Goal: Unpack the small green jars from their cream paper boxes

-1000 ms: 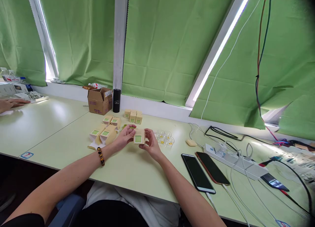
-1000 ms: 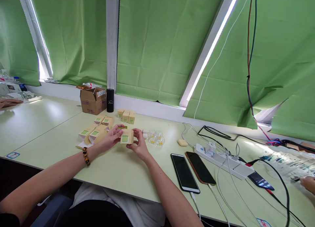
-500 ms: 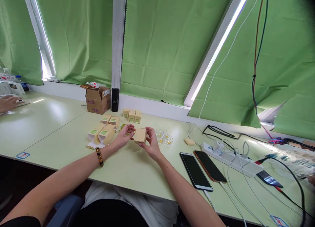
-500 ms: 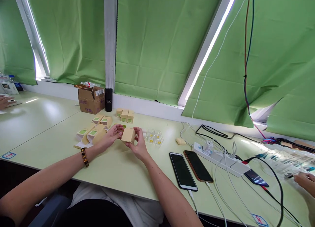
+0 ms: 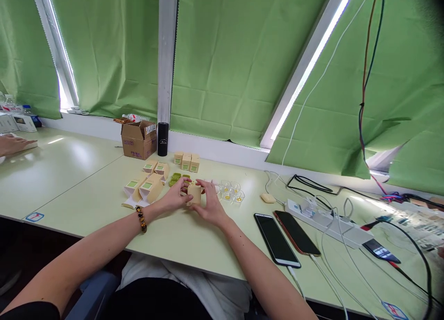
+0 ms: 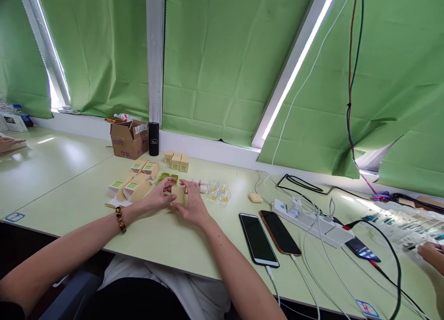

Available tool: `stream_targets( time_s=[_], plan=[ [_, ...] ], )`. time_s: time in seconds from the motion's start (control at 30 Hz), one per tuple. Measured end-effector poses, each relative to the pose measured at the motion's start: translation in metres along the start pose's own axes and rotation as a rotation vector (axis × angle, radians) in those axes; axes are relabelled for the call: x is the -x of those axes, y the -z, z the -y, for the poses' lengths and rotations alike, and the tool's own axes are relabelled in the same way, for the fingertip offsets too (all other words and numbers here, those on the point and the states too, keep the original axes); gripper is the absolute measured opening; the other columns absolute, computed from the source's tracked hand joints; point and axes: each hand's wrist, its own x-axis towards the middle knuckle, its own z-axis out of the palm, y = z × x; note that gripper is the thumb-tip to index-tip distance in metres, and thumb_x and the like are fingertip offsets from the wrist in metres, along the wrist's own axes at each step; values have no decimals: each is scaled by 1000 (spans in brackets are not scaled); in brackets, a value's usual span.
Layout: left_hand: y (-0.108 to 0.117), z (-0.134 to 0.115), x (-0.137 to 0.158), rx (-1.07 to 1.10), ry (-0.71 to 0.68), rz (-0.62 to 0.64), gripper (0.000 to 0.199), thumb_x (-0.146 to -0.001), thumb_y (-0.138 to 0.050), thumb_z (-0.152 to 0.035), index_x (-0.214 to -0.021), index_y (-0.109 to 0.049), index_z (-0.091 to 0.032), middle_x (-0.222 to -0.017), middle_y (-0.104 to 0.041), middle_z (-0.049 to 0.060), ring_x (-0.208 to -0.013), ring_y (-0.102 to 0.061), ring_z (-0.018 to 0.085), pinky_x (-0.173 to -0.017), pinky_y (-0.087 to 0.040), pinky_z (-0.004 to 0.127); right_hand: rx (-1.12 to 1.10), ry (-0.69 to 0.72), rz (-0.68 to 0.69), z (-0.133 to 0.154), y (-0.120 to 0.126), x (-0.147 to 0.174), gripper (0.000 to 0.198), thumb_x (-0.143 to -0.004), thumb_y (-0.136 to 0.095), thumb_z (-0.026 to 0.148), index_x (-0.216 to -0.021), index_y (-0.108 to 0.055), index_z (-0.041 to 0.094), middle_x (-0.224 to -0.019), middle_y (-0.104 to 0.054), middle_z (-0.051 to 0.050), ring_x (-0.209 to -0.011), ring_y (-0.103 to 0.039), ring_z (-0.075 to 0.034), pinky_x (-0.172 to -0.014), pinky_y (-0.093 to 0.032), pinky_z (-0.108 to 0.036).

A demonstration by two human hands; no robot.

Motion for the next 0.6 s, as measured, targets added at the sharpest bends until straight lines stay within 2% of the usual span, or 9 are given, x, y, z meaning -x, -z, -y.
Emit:
stream_targets(
  time_s=[0.07, 0.13, 0.2, 0.27, 0.33, 0.43, 0.53, 0.6],
  plan=[
    [1, 2, 0, 25, -2, 40, 62, -79, -76, -28, -132, -46, -22, -123, -62, 13, -113, -64, 26, -88, -56, 39, -62, -21, -61, 3, 4, -1, 68, -87, -74, 33, -148, -44, 29, -137, -59, -13, -126, -56, -32, -97, -54, -50],
    [1, 5, 0, 22, -1, 71, 62, -78, -73, -21, -133, -46, -23, -129, -61, 14, -121, -62, 27, -90, -57, 39, -131, -83, -183, 2, 7, -3, 48, -94, -62, 32, -140, -51, 27, -128, -63, -12, -117, -61, -27, -91, -56, -44],
    [1, 6, 0, 25, 1, 99, 61, -78, -68, -15, -135, -47, -24, -134, -59, 15, -128, -60, 28, -93, -57, 41, -170, -178, -291, -1, 8, -5, 34, -97, -55, 32, -129, -55, 25, -119, -67, -10, -109, -64, -24, -85, -57, -40],
    [0, 5, 2, 9, -34, 110, 58, -80, -62, -13, -136, -48, -25, -140, -57, 16, -135, -57, 29, -100, -55, 44, -162, -273, -335, -6, 7, -8, 27, -96, -52, 30, -121, -58, 25, -111, -69, -8, -100, -66, -22, -80, -57, -37],
    [-1, 1, 3, -60, -105, 85, 58, -81, -60, -12, -137, -49, -25, -144, -55, 16, -142, -51, 29, -111, -49, 50, -131, -335, -326, -11, 6, -9, 26, -93, -51, 28, -117, -59, 24, -105, -70, -6, -88, -66, -21, -74, -56, -35],
    [-2, -6, 6, -205, -173, 52, 69, -75, -71, -15, -140, -49, -24, -147, -53, 17, -144, -48, 33, -121, -38, 55, -113, -363, -296, -15, 4, -8, 27, -90, -49, 26, -116, -59, 24, -100, -69, -4, -75, -64, -18, -69, -54, -34],
    [-4, -8, 8, -283, -146, 7, 86, -67, -86, -27, -143, -46, -22, -143, -54, 18, -136, -52, 37, -115, -42, 55, -89, -349, -271, -13, 3, -7, 27, -91, -50, 27, -116, -60, 24, -101, -70, -4, -73, -63, -18, -65, -53, -32],
    [-6, -6, 9, -323, -106, -53, 89, -61, -92, -36, -138, -49, -21, -135, -57, 18, -128, -56, 39, -106, -47, 53, -27, -322, -238, -8, 3, -5, 28, -91, -53, 28, -118, -60, 25, -105, -70, -5, -76, -64, -19, -64, -52, -32]
  ],
)
